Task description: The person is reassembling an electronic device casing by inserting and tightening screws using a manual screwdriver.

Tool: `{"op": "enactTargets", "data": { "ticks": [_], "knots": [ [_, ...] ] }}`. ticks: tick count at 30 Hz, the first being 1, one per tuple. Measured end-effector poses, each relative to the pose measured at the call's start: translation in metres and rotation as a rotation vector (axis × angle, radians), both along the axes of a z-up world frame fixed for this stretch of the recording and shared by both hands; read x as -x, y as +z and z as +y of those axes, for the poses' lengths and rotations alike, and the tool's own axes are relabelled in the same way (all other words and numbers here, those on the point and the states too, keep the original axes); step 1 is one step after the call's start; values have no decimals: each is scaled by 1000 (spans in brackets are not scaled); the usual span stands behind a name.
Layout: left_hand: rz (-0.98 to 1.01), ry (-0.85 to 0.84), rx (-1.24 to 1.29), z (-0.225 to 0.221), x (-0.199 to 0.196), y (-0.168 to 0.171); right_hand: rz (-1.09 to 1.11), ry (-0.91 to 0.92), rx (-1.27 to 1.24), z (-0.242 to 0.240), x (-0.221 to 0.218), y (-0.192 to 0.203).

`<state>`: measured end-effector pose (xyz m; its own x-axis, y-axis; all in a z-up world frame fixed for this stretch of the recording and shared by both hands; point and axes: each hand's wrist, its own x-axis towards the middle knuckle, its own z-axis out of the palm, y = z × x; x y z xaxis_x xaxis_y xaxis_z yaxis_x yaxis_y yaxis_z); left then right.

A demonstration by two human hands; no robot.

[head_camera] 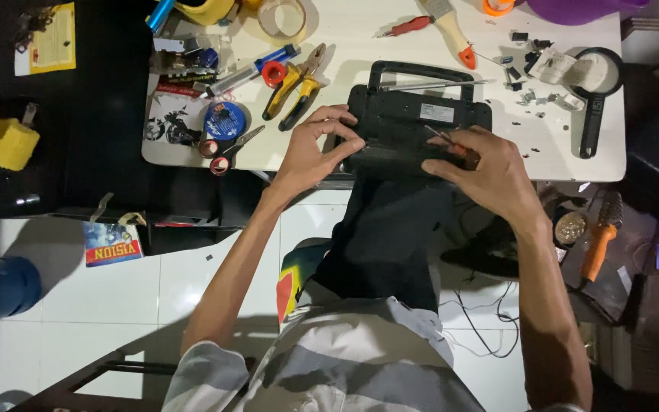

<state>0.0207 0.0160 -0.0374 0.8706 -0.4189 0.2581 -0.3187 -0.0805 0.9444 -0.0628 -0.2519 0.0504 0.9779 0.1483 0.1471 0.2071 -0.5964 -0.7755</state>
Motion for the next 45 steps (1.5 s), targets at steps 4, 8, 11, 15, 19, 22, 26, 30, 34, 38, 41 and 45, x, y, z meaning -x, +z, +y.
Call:
{"op": "enactTargets", "data": {
  "ticks": [4,8,11,15,19,22,26,30,34,38,41,45],
  "knots": [
    [-26,-14,-31,1,0,2,-9,-21,16,-4,0,-10],
    [41,18,-57,-1,1,7,2,-5,-14,-4,1,-7],
    [66,28,-59,-1,2,9,3,-15,-62,-5,-1,-10],
    [96,58,-61,-4,4,10,10,-24,-74,-9,3,-13],
    [112,60,-54,-2,2,10,34,-65,-84,-11,3,-18],
    [52,15,-70,2,3,18,36,-59,-72,-13,1,-18],
    [2,9,-84,3,3,18,-29,-106,-65,-18,-13,-28],
    [71,-4,-17,0,2,18,-27,-144,-96,-22,-11,-32],
    [59,13,-35,2,1,18,-25,-158,-100,-17,-7,-31],
    [25,7,-93,5,1,19,8,-125,-114,-11,-4,-21],
    [40,4,-105,4,2,18,7,-123,-136,-13,-5,-26],
    [34,-17,-95,5,6,21,23,-134,-162,-13,-4,-27]
  ]
}}
